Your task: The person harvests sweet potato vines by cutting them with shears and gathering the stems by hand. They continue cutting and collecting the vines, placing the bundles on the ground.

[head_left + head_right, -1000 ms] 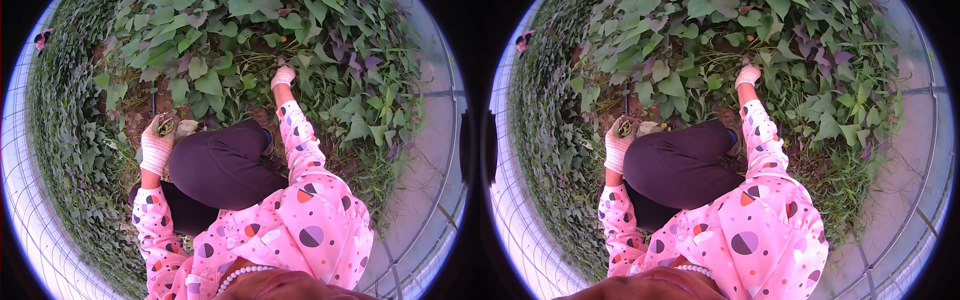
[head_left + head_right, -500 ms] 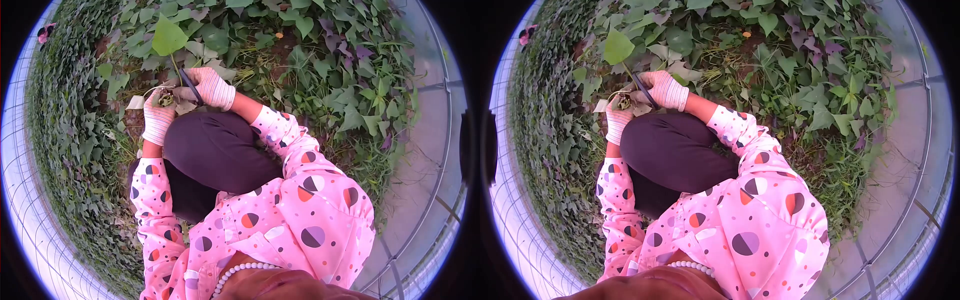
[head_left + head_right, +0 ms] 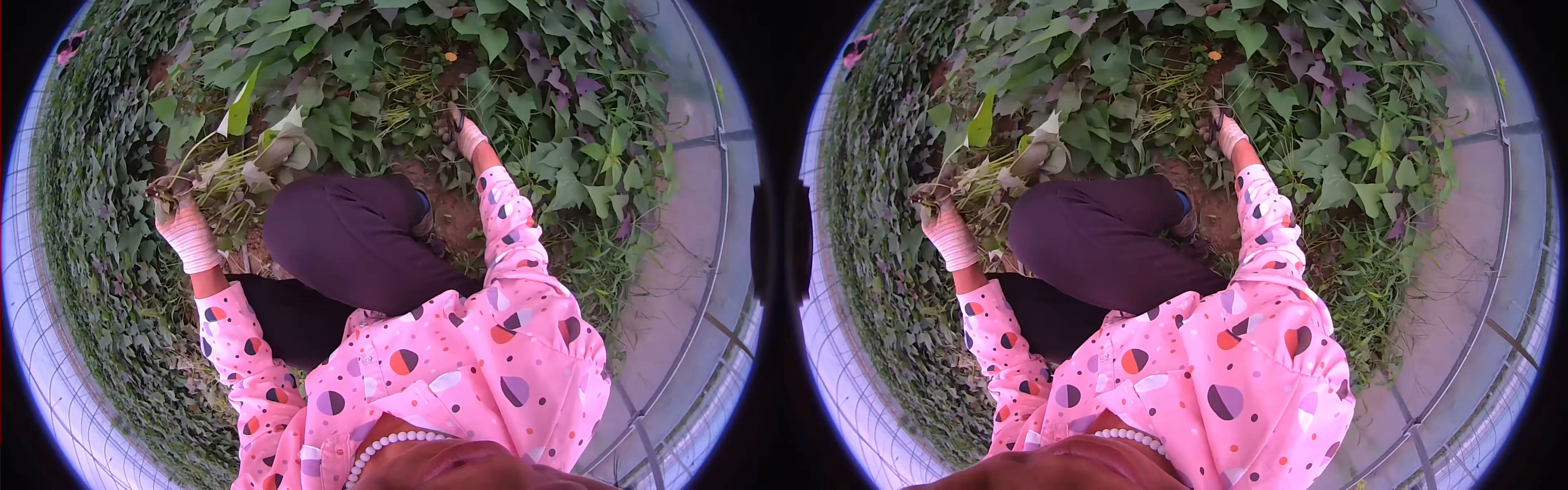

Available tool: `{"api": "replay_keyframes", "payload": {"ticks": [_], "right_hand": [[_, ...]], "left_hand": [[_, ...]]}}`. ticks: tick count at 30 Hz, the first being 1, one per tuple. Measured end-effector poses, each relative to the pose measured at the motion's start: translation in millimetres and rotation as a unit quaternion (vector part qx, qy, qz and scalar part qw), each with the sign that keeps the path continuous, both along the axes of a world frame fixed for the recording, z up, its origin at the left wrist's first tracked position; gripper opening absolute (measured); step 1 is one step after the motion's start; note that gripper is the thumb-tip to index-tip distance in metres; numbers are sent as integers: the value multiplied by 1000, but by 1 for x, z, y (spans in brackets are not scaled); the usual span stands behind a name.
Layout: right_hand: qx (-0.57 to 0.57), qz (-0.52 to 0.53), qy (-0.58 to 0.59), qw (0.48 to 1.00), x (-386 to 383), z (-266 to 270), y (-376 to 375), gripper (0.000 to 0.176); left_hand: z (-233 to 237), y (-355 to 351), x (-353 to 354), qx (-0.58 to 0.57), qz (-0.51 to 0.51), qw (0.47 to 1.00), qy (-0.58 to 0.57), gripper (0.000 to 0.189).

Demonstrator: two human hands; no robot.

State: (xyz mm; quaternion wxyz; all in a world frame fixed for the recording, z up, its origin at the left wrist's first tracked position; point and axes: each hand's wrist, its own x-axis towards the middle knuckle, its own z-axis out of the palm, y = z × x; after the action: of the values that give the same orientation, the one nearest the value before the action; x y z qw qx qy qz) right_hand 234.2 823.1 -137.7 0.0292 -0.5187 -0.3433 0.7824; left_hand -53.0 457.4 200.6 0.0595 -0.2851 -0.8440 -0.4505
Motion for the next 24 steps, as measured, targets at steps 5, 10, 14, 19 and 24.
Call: {"api": "replay_keyframes", "payload": {"ticks": [5,10,14,19,24], "right_hand": [[-80,86,-44,992,-6,-8,49,70],[-40,112,-90,989,-17,-21,64,66],[89,130,-157,975,-18,-15,56,56],[247,193,-251,916,-21,-73,57,51],[370,97,-272,883,-47,-69,52,56]], "left_hand": [[-2,-2,6,-47,-9,998,-52,28],[-4,0,11,-54,-31,993,-97,30],[-12,2,12,-11,-32,988,-152,29],[-12,8,15,-13,-67,981,-182,29],[-44,-15,-5,-107,-86,982,-128,33]]}}
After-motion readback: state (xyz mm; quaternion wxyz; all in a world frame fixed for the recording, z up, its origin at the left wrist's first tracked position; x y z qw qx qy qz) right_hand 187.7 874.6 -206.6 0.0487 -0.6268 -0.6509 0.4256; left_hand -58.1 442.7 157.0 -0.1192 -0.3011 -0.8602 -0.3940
